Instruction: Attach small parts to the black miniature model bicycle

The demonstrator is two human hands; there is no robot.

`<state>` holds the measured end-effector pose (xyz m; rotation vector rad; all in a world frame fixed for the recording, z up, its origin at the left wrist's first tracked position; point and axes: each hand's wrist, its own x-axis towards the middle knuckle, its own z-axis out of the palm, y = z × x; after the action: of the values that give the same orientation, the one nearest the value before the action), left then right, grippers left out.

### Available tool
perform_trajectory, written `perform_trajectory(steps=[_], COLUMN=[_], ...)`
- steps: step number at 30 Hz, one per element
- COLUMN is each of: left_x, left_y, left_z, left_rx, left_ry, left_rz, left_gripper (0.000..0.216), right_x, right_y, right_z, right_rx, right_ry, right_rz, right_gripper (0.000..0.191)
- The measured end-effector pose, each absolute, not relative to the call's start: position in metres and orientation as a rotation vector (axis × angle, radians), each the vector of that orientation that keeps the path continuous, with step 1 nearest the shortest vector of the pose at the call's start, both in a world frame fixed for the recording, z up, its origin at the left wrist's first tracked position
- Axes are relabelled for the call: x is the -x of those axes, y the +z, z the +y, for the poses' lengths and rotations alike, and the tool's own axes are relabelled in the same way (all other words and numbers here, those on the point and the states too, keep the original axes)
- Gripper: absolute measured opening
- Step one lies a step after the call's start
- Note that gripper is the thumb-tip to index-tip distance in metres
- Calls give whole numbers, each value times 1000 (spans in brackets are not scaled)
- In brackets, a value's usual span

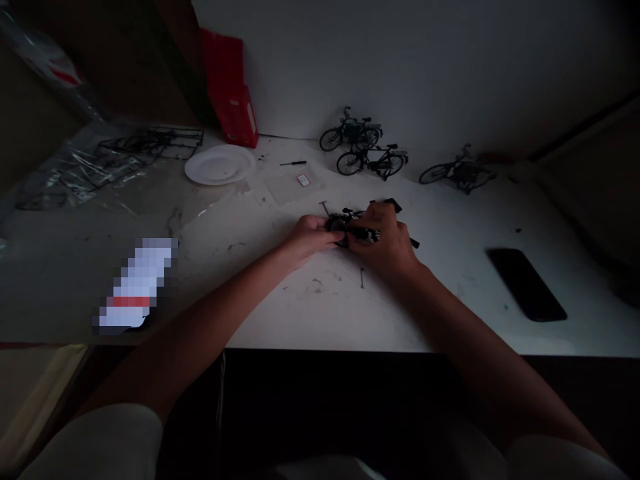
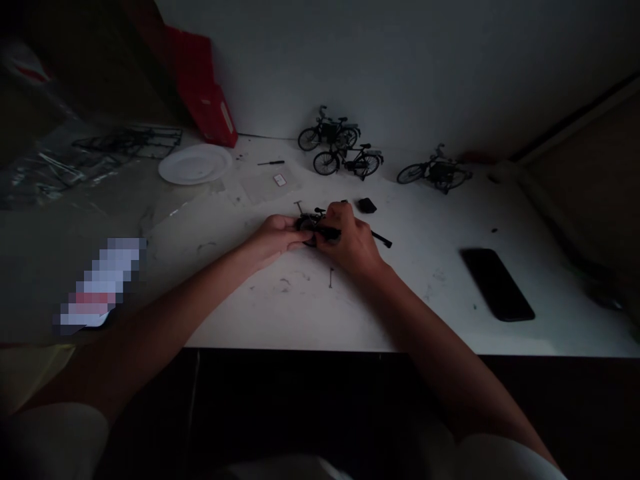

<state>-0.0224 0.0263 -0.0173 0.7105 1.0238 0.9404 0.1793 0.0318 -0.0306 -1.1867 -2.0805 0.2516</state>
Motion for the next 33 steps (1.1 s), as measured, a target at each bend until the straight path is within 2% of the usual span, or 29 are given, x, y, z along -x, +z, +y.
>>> perform_trajectory(steps=[8,20,24,30,33], left_x=[18,19,16,11,10], left_y=[-23,-14,-14,-16,-17], left_z=[24,19,19,19,18], left_rx=[-784,-766,-726,-719,-753], left_ry=[977,977,1016,1085,1098], left_rz=[1131,1120,1119,1125,1125], left_gripper=[24,19,15,17,18], right_x=[-183,-188,-188,-189,-189], right_y=[-24,-17,-21,-19,-17], right_z=[34,37,37,35,38], right_rx=[1172,1143,1106,1115,1041], right_ry=[294,372,312,360,371], right_rz=[-2082,-2135,-2126,-2128,-2151], right_gripper=[40,55,46,72,66])
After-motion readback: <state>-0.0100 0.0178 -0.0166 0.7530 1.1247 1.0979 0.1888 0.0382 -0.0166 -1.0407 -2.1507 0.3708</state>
